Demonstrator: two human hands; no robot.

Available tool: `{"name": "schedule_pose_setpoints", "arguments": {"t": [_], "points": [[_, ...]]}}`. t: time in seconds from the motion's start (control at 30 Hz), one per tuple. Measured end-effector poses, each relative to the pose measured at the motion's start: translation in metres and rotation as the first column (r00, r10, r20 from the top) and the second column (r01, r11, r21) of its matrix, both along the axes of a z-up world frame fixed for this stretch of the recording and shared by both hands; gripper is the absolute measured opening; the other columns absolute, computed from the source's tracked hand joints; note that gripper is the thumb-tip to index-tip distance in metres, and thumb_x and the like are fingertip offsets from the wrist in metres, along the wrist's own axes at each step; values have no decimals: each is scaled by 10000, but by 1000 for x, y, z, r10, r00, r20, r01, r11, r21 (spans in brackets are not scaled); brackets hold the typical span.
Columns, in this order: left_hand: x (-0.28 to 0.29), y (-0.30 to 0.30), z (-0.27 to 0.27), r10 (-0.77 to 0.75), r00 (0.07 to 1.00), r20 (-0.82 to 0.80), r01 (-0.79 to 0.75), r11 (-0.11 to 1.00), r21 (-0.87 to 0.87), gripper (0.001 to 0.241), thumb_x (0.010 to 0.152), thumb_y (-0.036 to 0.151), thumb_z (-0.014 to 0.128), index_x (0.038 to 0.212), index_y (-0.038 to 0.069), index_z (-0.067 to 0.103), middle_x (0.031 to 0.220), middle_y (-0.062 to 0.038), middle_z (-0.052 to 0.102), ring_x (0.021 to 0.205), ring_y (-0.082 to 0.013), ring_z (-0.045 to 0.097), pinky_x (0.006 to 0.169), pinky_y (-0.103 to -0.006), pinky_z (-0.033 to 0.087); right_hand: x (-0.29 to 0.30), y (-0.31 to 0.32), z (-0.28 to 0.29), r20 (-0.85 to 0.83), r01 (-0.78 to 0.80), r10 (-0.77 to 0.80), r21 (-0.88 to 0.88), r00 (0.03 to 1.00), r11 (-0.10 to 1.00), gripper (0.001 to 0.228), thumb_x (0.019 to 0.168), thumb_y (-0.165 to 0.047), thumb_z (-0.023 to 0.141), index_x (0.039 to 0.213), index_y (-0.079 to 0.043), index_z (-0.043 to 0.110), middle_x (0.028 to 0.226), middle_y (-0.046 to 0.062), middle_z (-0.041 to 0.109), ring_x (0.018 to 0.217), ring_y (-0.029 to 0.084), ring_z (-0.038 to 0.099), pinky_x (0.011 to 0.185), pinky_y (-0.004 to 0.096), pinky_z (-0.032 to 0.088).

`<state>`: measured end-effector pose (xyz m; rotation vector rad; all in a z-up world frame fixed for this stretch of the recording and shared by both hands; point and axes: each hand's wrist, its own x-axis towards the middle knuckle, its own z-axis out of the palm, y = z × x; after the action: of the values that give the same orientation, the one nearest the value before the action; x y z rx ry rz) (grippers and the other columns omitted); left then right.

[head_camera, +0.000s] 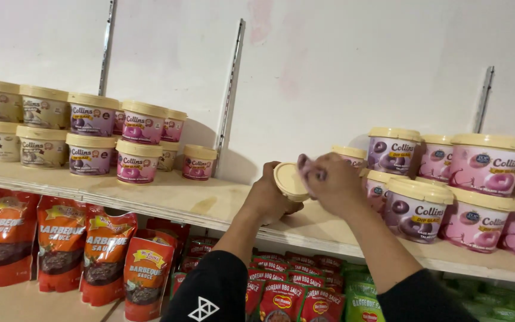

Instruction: Wiping down the lids of sauce containers and organizing them on a grocery store shelf.

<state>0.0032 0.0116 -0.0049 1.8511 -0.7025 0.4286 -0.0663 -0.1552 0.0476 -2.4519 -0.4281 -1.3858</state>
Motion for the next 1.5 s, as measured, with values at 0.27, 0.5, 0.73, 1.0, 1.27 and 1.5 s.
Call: {"name": "schedule_pose_setpoints", "arguments": {"t": [0.27,0.5,0.73,1.0,1.27,1.5], "points": [[-20,11,7,-5,959,-285,-79,956,-282,1069,632,632,858,1462,44,528,1355,-194,662,1324,-365,589,1095,-474,503,6,28,-35,-1,-172,222,625,975,761,160,860,-184,644,951,-114,755,722,125,695,588,219,657,507,321,528],[-38,27,22,55,905,-422,-215,915,-341,1139,716,805,665,1402,-99,562,1475,-248,560,1414,-335,517,1181,-452,409,-5,96,-80,400,-329,284,47,872,943,101,840,22,707,934,23,744,1152,227,717,961,380,741,718,385,644],[50,4,1,9,938,-347,-103,962,-253,881,646,690,752,1209,14,713,1012,-149,746,1075,-274,713,914,-398,561,58,40,-41,-152,71,25,595,988,801,200,891,-336,662,1047,-220,711,1070,21,780,1049,285,723,890,428,572],[3,6,4,-539,820,-195,327,719,-614,763,665,325,888,1307,81,556,1001,-144,673,903,-259,664,803,-409,566,80,8,-60,-265,-45,511,856,818,516,364,979,-278,546,1270,-119,694,1021,150,725,851,282,677,704,432,558],[21,0,-1,-386,888,-251,236,850,-471,768,738,503,851,1277,3,625,926,-212,703,787,-313,750,715,-411,631,21,38,-46,-107,-167,434,821,894,546,520,902,-264,488,1401,-140,569,1135,163,687,1003,304,671,723,365,551],[-11,7,2,-33,995,-93,32,999,-11,694,996,686,370,892,116,752,558,-46,678,636,-206,755,813,-338,539,-18,43,-36,-183,-120,331,688,926,716,744,834,-438,744,1505,-314,446,1146,197,707,1067,299,705,853,384,569]]}}
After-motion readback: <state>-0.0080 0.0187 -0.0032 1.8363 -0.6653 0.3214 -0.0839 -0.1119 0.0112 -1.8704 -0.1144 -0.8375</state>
